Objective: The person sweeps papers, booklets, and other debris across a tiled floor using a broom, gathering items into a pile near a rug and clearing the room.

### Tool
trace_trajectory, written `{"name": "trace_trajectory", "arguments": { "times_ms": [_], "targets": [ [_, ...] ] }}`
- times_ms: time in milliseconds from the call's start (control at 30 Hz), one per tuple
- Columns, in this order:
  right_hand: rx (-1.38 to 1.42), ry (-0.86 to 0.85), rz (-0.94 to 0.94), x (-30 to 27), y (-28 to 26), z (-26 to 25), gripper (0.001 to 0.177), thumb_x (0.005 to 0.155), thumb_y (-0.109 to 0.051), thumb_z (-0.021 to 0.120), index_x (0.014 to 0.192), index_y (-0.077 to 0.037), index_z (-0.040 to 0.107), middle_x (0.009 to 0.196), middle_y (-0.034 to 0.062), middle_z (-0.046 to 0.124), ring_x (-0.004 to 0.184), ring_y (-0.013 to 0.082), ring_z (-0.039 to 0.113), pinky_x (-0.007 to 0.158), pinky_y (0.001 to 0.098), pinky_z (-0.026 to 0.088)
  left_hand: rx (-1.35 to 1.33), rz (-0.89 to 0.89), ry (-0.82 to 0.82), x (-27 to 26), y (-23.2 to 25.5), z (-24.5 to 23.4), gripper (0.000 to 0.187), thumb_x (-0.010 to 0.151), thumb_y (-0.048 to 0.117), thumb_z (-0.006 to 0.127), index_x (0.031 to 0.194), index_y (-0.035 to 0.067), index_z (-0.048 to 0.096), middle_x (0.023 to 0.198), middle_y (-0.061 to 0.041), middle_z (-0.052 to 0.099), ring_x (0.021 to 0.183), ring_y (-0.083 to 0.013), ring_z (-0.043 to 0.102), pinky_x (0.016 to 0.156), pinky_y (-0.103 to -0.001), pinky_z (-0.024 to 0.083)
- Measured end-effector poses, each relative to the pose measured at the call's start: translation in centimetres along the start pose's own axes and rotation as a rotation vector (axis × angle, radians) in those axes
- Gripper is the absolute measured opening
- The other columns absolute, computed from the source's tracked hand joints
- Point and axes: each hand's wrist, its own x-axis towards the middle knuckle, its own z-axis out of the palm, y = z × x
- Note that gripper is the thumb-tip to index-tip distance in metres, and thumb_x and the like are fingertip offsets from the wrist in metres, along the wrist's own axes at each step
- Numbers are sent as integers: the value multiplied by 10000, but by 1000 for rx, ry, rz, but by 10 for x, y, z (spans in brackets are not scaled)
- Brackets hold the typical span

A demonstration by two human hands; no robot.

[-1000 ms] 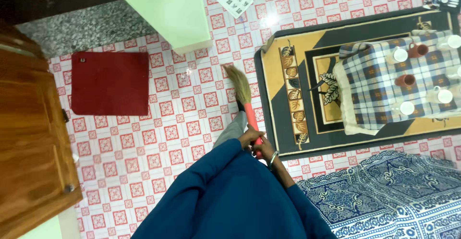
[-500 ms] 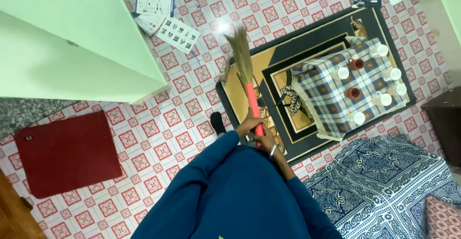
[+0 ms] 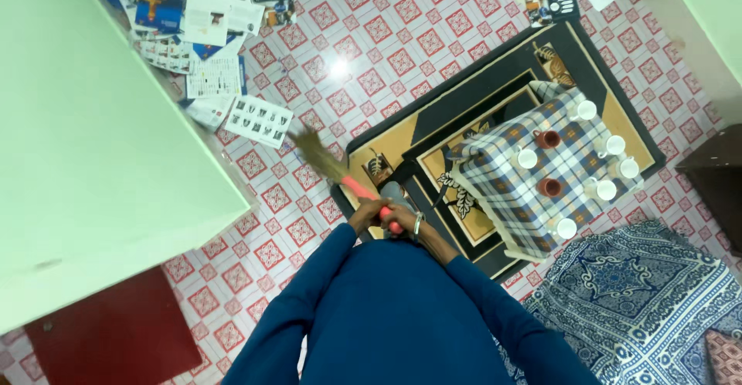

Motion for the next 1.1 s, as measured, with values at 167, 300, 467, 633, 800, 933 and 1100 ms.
{"name": "trace_trajectory", "arguments": {
  "times_ms": [167,300,467,633,800,933,1100],
  "targets": [
    [-70,-27,13,35,-97,-73,564,704,-61,718,1262,-41,637,790,109,652,571,170,619,440,299,479,-70,86,-83,40,97,38,530,938,379,636,1265,-30,549,896,-154,700,621,-258,707,513,-381,615],
    [-259,83,-65,51,-158,-126,567,676,-64,729,1223,37,624,810,115,675,575,203,654,449,332,525,84,138,235,65,175,81,988,950,290,747,1474,-212,77,844,-231,648,570,-303,619,413,-409,478],
    [-198,135,-176,65,-202,-168,612,699,-80,724,1265,-9,504,884,121,638,594,192,640,460,335,512,167,367,271,102,247,115,1087,845,205,809,1522,-55,-1,1059,-244,612,758,-280,679,528,-402,576],
    [-217,215,-367,80,-236,-208,636,737,-92,719,1312,-14,457,908,118,641,638,180,632,517,313,529,389,365,253,139,301,137,1043,806,236,839,1515,-6,114,1171,-273,615,853,-294,720,594,-392,632],
    [-140,225,-399,109,-288,-250,583,747,-98,763,1280,9,551,981,115,670,806,166,671,635,289,567,400,212,221,181,370,159,1060,806,242,853,1507,-36,109,1193,-316,617,878,-358,738,629,-459,650],
    [-142,225,-15,154,-358,-294,487,692,-118,747,1146,7,622,904,100,662,724,194,681,530,330,575,413,-11,173,222,451,165,896,804,227,867,1417,-123,315,1195,-298,630,914,-395,744,658,-514,664],
    [164,128,32,200,-467,-325,408,770,-135,760,1113,44,631,882,94,681,716,169,669,561,288,553,359,-147,117,251,575,163,488,769,140,874,1109,-136,658,1045,-264,710,875,-392,742,646,-532,652]
  ]
}}
